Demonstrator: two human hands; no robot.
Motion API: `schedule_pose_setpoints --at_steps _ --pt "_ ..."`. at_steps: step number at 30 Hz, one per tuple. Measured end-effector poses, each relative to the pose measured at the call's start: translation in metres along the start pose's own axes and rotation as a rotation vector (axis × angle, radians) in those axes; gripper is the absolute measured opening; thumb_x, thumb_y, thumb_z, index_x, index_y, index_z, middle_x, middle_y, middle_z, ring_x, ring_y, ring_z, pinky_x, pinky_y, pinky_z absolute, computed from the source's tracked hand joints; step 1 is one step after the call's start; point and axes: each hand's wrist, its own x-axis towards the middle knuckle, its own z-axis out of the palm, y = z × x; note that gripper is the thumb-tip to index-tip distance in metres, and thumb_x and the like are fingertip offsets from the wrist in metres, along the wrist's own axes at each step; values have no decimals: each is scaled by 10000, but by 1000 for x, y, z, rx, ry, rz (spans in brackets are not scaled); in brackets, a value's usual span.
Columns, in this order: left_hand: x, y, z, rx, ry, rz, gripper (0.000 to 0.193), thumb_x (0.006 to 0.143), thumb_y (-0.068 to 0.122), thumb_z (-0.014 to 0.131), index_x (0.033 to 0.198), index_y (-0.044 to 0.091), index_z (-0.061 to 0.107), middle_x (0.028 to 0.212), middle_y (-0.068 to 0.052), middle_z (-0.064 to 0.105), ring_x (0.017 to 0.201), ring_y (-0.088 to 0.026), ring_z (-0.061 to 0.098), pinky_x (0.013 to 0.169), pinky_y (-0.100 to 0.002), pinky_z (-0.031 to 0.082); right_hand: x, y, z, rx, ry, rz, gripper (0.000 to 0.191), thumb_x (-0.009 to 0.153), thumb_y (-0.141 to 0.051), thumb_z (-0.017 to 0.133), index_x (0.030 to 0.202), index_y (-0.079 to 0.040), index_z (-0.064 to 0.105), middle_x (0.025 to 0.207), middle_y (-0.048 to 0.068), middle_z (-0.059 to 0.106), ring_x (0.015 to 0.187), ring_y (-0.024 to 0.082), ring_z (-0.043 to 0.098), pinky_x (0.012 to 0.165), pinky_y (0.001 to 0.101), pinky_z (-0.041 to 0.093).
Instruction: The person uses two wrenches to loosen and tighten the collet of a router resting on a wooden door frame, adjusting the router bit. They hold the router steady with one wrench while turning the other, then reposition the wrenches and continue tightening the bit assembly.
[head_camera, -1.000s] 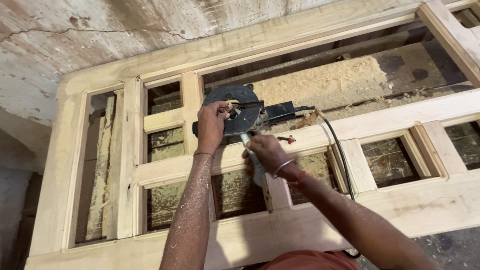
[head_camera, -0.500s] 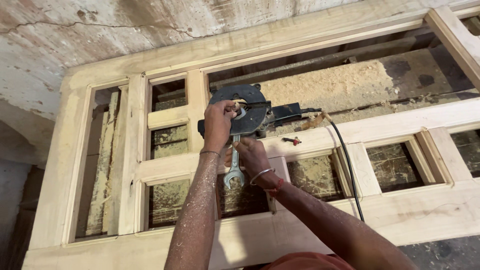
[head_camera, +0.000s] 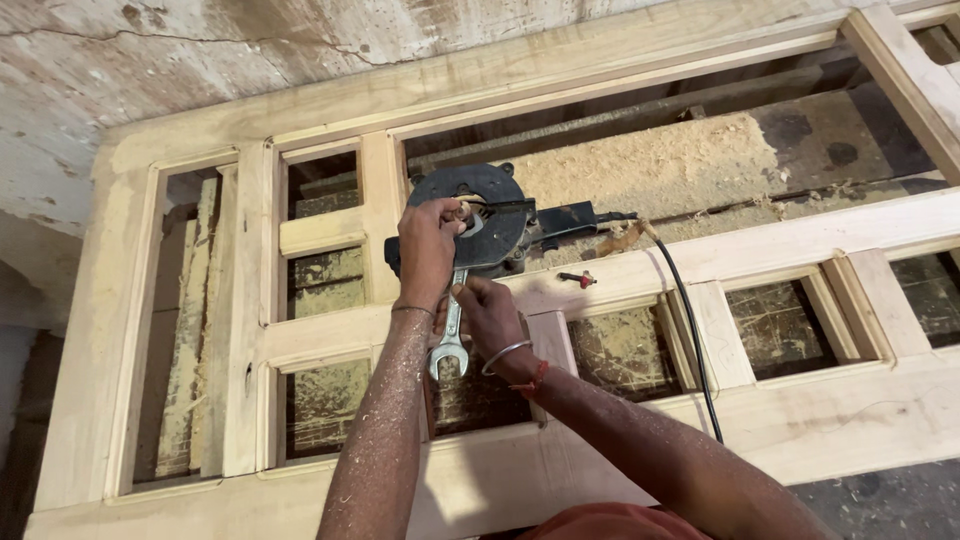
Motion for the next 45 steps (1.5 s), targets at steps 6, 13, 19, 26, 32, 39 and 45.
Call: schedule_pose_setpoints --at_steps 6,13,19,26,32,39,45 --pt "-2 -3 2 -22 7 7 240 800 -70 761 1037 -44 733 923 -156 747 829 -240 738 761 -342 607 -1 3 4 1 47 11 290 1015 -196 609 800 -1 616 568 -30 482 472 57 447 398 269 372" --pt "-3 -6 4 83 51 101 261 745 -64 802 999 -28 760 915 -156 754 848 -302 688 791 -414 554 5 17 10 -19 91 -6 287 1018 -193 616 831 22 634 577 -34 463 508 54 405 427 282 336" --pt "-3 -3 5 54 33 5 261 755 -35 805 1011 -10 758 935 -158 737 862 -296 693 797 -411 565 10 29 24 27 129 14 233 1007 -149 598 893 38 678 624 -14 532 539 55 429 462 272 352" --pt "-3 7 0 75 30 7 230 766 -41 794 992 -10 766 942 -147 758 901 -303 675 839 -418 549 23 43 45 -44 178 -134 228 981 -115 610 905 87 685 776 59 738 672 69 606 579 252 486" --pt "0 9 -1 50 -15 -50 212 794 -36 775 1000 9 773 947 -115 775 906 -270 692 850 -399 554 21 33 60 268 28 -58 218 871 -82 765 922 128 736 796 131 751 676 152 701 572 290 551" --pt "3 -1 2 -47 -49 -105 215 824 -36 741 1031 19 761 955 -103 779 896 -231 749 845 -358 605 27 39 61 469 4 4 171 930 -89 625 907 62 702 779 103 755 670 172 718 577 307 571" --pt "1 -2 0 112 9 62 242 747 -49 804 985 -20 770 917 -147 768 843 -293 694 806 -421 558 32 60 43 -122 62 -54 248 993 -90 589 858 81 707 707 89 665 630 144 562 529 316 441"
